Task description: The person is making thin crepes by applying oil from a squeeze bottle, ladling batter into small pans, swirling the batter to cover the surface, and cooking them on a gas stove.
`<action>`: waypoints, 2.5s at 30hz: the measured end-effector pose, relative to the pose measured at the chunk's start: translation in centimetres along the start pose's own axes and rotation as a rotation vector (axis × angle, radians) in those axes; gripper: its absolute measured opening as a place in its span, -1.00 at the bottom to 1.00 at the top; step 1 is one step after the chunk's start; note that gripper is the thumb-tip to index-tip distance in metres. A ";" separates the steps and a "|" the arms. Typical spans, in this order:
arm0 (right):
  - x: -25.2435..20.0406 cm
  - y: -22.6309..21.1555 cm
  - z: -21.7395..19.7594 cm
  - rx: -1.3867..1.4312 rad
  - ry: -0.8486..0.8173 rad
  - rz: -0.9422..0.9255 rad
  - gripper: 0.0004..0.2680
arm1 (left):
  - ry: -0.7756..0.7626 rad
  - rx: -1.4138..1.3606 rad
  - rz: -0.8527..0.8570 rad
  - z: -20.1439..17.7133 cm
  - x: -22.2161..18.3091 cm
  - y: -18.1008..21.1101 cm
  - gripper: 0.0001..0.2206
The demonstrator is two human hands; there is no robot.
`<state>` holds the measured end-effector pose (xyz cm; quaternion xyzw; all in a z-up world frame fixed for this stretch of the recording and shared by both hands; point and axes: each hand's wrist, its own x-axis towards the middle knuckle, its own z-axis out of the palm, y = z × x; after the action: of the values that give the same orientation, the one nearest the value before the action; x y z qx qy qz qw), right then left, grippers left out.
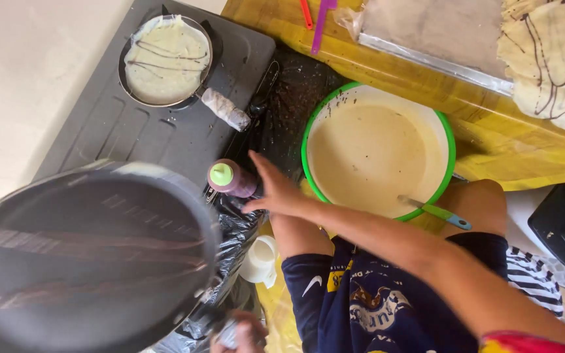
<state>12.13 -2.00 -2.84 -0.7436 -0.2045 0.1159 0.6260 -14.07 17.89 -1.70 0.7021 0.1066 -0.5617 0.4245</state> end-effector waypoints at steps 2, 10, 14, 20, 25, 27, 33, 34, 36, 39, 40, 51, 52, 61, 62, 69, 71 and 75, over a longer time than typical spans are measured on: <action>-2.9 -1.5 -5.5 -0.585 -0.152 0.158 -0.45 | 1.376 -0.814 0.376 8.5 -2.5 8.9 -0.84; -27.1 18.5 -24.1 -1.400 -0.320 1.006 -0.77 | 0.774 -0.296 0.235 6.7 4.7 14.8 -0.64; -31.4 24.1 -27.9 -1.824 -0.049 0.135 -0.83 | 0.702 -0.194 0.313 6.5 10.2 13.7 -0.55; -25.9 6.4 -30.8 -2.062 -0.001 0.280 -0.91 | 0.832 0.263 0.259 4.3 11.8 14.8 -0.44; -25.9 -2.3 -33.7 -1.828 -0.105 0.665 -0.77 | 1.121 0.720 0.523 1.7 14.7 14.1 -0.53; -26.1 -4.2 -33.8 -1.732 -0.070 0.751 -0.62 | 1.177 0.833 0.579 0.8 15.1 15.1 -0.56; -27.4 -5.7 -31.1 -1.505 0.080 0.684 -0.54 | 0.510 -0.035 0.118 0.4 10.9 22.8 -0.50; -27.7 -5.4 -30.5 -1.590 0.146 0.525 -0.56 | 0.446 -0.186 0.135 0.6 11.5 22.6 -0.52; -27.7 -5.6 -29.3 -1.665 0.215 0.364 -0.58 | 0.381 -0.336 0.149 0.8 11.9 22.5 -0.54; -26.7 -6.6 -28.4 -1.834 0.263 0.113 -0.68 | 0.375 -0.385 0.183 0.6 11.2 23.1 -0.47; -26.5 -6.6 -28.4 -1.861 0.318 0.046 -0.69 | 0.383 -0.415 0.157 0.4 10.9 23.2 -0.52; -23.2 -9.7 -28.2 -1.875 0.432 0.012 -0.67 | -0.116 -1.011 0.457 1.9 16.1 15.0 -0.57; -23.2 -10.4 -27.9 -1.863 0.415 0.025 -0.65 | -0.125 -1.039 0.536 3.3 17.6 14.1 -0.60; -25.6 -15.2 -26.3 -1.920 0.391 -0.117 -0.72 | 0.177 -0.941 0.778 8.0 19.7 20.6 -0.74; -26.0 -15.3 -26.2 -1.915 0.401 -0.123 -0.70 | 0.172 -0.938 0.777 8.0 19.0 21.7 -0.74; -25.7 -11.5 -25.1 -1.843 0.395 0.032 -0.69 | -0.128 -0.997 0.325 5.2 15.5 24.7 -0.55; -26.0 -9.6 -25.7 -1.751 0.344 0.305 -0.61 | -0.147 -0.846 0.137 3.5 15.1 25.1 -0.56; -26.9 -7.0 -26.8 -1.676 0.411 0.446 -0.59 | 0.015 -0.513 0.057 2.8 11.1 28.1 -0.54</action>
<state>-1.47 -36.86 6.82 -0.9858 0.0437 -0.0881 -0.1364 5.41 -5.04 1.87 0.5782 0.2291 -0.4988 0.6036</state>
